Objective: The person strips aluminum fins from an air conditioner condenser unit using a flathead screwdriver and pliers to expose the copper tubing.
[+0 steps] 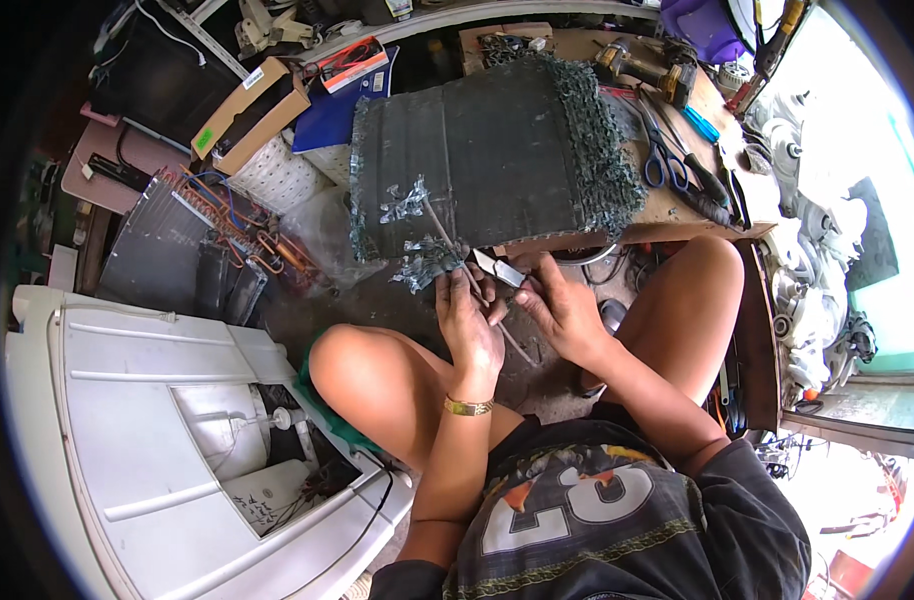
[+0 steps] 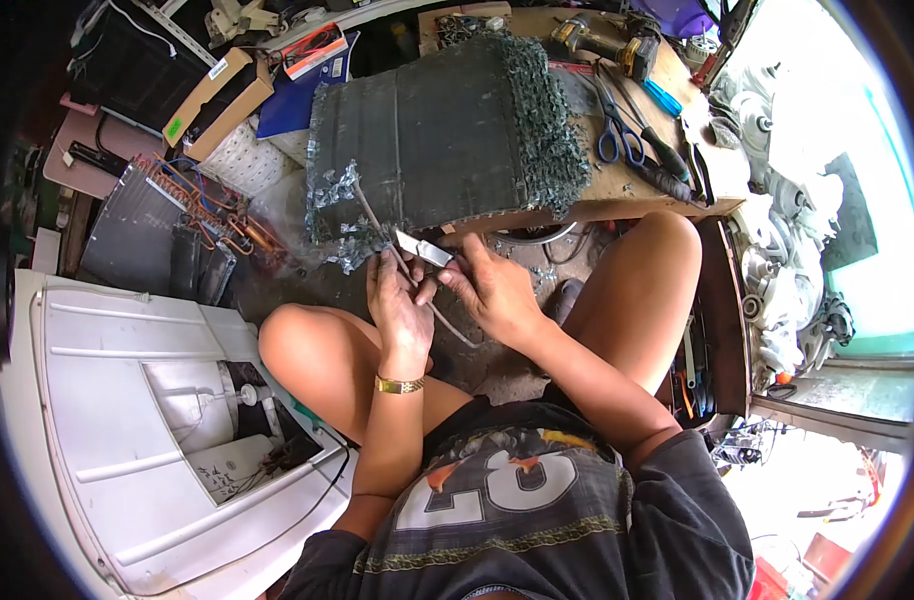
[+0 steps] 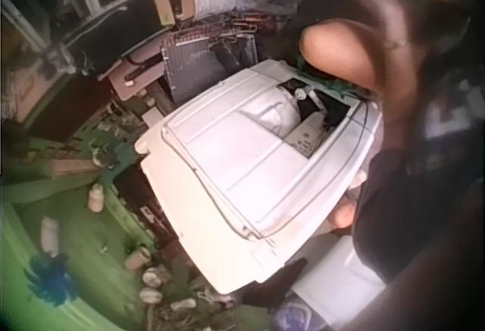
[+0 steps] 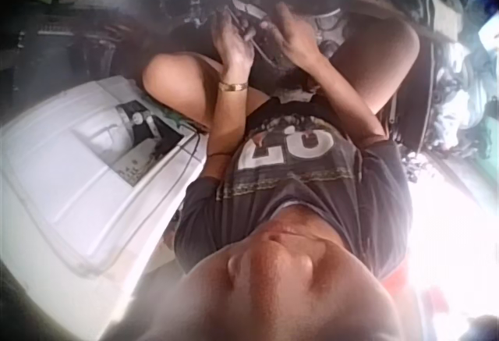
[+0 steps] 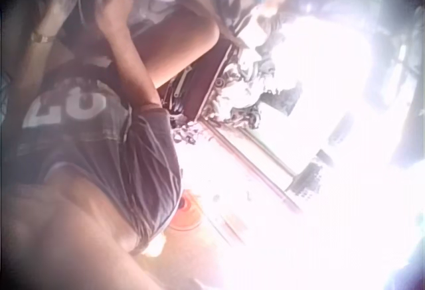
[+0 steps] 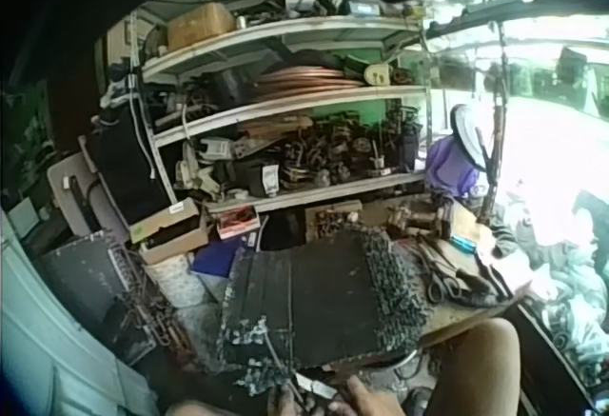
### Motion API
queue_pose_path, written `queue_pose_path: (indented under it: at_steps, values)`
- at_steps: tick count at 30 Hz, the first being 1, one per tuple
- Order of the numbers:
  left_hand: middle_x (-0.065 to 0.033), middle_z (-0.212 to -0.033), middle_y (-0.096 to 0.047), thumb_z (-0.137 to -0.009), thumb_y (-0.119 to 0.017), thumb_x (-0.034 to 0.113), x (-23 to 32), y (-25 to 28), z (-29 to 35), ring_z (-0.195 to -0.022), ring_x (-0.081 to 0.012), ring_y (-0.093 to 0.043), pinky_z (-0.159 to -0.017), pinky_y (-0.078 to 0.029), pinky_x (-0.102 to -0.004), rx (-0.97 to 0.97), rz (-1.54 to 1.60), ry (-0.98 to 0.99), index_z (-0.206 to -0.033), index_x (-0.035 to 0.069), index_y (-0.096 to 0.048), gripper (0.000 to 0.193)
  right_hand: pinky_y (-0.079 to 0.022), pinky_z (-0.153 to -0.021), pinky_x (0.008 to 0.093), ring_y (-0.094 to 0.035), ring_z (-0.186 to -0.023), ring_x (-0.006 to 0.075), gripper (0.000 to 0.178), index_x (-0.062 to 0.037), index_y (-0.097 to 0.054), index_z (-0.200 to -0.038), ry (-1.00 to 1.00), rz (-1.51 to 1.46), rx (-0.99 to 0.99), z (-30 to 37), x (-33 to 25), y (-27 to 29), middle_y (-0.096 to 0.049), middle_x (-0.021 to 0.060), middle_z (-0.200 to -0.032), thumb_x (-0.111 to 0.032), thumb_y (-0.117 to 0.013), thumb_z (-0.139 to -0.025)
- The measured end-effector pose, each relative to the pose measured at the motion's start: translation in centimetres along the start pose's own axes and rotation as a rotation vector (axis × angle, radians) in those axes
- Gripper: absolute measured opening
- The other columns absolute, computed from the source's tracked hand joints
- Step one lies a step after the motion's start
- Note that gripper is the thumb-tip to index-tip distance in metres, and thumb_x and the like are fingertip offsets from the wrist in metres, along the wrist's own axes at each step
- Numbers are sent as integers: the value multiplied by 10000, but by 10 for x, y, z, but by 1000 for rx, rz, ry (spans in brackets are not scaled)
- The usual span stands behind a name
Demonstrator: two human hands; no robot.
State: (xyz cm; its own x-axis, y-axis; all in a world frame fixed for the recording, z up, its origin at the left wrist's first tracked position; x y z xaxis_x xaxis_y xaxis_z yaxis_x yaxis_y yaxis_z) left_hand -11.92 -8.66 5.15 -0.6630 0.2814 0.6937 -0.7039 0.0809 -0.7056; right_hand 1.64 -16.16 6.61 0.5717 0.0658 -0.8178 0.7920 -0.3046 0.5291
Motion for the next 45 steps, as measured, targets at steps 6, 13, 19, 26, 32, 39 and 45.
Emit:
queue_pose_path:
  at_steps: [6,13,19,26,32,39,45]
  values:
    - [13,-877,-580,-1119,-557,236,1,4,1,-697,-51,-535,-450,-347,-187,64,-9,51,-1072,115,-548,130,-537,-701,516,-697,-874,443,317,-43,-547,-1112,174,162,51,-6,-17,-1,-703,182,-1004,-283,-704,-976]
    - [-2,-878,-605,-1099,-599,225,2,-4,5,-681,-45,-543,-443,-348,-167,20,-2,118,-1007,113,-524,163,-568,-714,489,-714,-895,400,376,-39,-588,-1229,57,302,-19,-12,-23,2,-710,178,-1066,-268,-715,-960]
    - [1,-879,-613,-1087,-619,211,4,-4,5,-650,-39,-534,-439,-345,-161,41,-9,156,-1037,105,-548,137,-597,-724,459,-735,-906,386,461,-135,-629,-1383,212,250,120,-18,-28,2,-730,157,-1148,-278,-720,-955]
    - [32,-845,-605,-1094,-609,230,-1,2,1,-621,-21,-515,-436,-339,-169,0,-45,48,-1051,123,-573,121,-606,-689,453,-745,-840,362,497,-237,-623,-1450,115,261,129,-24,-34,-5,-730,146,-1110,-269,-703,-961]
    - [35,-863,-627,-1108,-585,233,-3,8,-7,-622,-11,-511,-447,-356,-170,55,-104,-13,-1049,119,-582,129,-602,-667,454,-741,-788,364,468,-245,-625,-1449,34,258,89,-32,-38,-17,-729,144,-1063,-283,-666,-984]
    - [59,-828,-602,-1109,-575,245,-5,2,-13,-570,5,-468,-423,-325,-159,239,-102,-79,-1082,112,-599,137,-601,-685,473,-740,-819,381,453,-261,-618,-1455,58,232,133,-37,-36,-31,-725,160,-1066,-295,-638,-1004]
    - [45,-816,-577,-1110,-562,205,-5,14,-9,-555,-7,-438,-430,-304,-175,65,-76,75,-1047,123,-560,103,-605,-714,476,-742,-866,383,465,-262,-615,-1464,126,248,146,-28,-26,-24,-723,164,-1129,-294,-648,-1001]
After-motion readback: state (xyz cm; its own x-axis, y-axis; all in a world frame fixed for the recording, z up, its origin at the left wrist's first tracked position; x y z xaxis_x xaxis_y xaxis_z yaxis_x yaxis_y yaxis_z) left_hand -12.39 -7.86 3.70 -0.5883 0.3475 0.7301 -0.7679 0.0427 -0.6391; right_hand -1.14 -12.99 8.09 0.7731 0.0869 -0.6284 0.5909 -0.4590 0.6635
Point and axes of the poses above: each hand's wrist, its own z-axis away from the middle knuckle, its own y-axis out of the back of the hand, x = y × z, the point moved 2 cm from there along -z, towards the middle knuckle
